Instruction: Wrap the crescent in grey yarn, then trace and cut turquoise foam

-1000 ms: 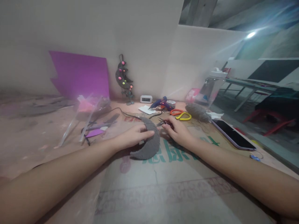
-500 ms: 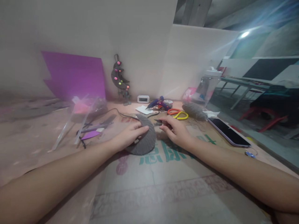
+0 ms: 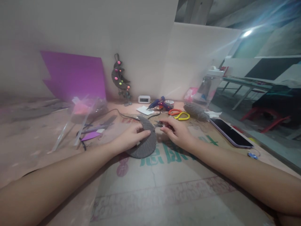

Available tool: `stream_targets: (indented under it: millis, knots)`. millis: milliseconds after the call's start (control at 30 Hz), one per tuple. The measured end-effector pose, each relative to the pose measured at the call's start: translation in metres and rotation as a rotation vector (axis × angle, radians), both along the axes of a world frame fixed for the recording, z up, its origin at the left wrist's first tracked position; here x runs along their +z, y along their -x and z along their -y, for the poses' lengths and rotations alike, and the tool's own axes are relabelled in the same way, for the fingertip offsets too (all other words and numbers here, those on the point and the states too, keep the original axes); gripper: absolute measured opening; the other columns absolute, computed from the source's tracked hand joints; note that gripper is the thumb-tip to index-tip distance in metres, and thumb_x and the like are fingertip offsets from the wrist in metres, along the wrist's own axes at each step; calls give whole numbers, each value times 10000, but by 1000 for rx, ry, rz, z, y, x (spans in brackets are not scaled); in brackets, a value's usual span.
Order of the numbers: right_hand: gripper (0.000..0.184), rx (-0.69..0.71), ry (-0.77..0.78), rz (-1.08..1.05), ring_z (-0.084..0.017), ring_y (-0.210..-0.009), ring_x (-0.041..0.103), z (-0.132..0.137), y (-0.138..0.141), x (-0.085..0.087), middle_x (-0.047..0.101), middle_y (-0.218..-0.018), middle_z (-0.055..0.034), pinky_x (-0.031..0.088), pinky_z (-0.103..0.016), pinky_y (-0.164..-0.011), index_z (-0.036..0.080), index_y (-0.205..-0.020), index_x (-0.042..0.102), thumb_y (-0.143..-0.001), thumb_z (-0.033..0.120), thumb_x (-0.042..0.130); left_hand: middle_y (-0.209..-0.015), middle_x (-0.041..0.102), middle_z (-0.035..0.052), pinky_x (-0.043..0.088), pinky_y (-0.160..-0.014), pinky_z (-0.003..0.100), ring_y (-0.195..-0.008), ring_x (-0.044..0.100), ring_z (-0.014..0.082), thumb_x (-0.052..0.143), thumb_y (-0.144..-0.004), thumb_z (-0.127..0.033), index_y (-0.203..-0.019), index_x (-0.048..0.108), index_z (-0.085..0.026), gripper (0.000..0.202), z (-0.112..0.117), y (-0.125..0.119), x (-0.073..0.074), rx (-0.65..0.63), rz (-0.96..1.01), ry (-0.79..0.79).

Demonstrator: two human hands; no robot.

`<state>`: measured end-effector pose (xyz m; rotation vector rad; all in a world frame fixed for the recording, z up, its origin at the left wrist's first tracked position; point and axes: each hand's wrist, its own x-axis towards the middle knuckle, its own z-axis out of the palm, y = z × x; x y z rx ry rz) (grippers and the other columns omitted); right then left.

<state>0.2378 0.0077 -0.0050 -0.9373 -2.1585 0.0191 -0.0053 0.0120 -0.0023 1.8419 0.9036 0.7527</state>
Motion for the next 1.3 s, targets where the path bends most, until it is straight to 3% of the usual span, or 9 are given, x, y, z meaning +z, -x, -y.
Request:
stream_targets:
  millis: [100,267,433,1300]
  knots:
    - [255,25,-43,52,-210,-816,680,2,0,2,752,-1013,-99,538,-333,-745,195,-1211,676,-1023,329,567,-1063,766,60,525,-889,322,-998,676,249,581,-871,-365,-1008,726,-163,284,1,-2,0,-66,-33,-106]
    - [255,73,-167,158,-223,-822,690,5,1,4,763,-970,-112,526,-328,-730,174,-1175,692,-1032,343,566,-1122,772,45,525,-947,350,-1059,678,270,560,-880,-350,-1074,729,-172,313,2,-4,0,-110,-66,-135]
    - [278,62,-162,169,-219,-804,694,4,1,5,769,-941,-105,521,-323,-719,185,-1153,710,-1052,364,522,-1079,770,56,538,-867,341,-976,686,259,547,-895,-359,-1080,719,-159,321,4,-4,-2,-133,-71,-106]
    - [321,57,-182,207,-209,-781,696,1,-2,2,767,-905,-94,509,-312,-704,194,-1167,721,-1058,413,513,-983,752,38,516,-833,309,-923,663,230,599,-880,-346,-1030,719,-166,263,7,-4,1,-195,-5,-13]
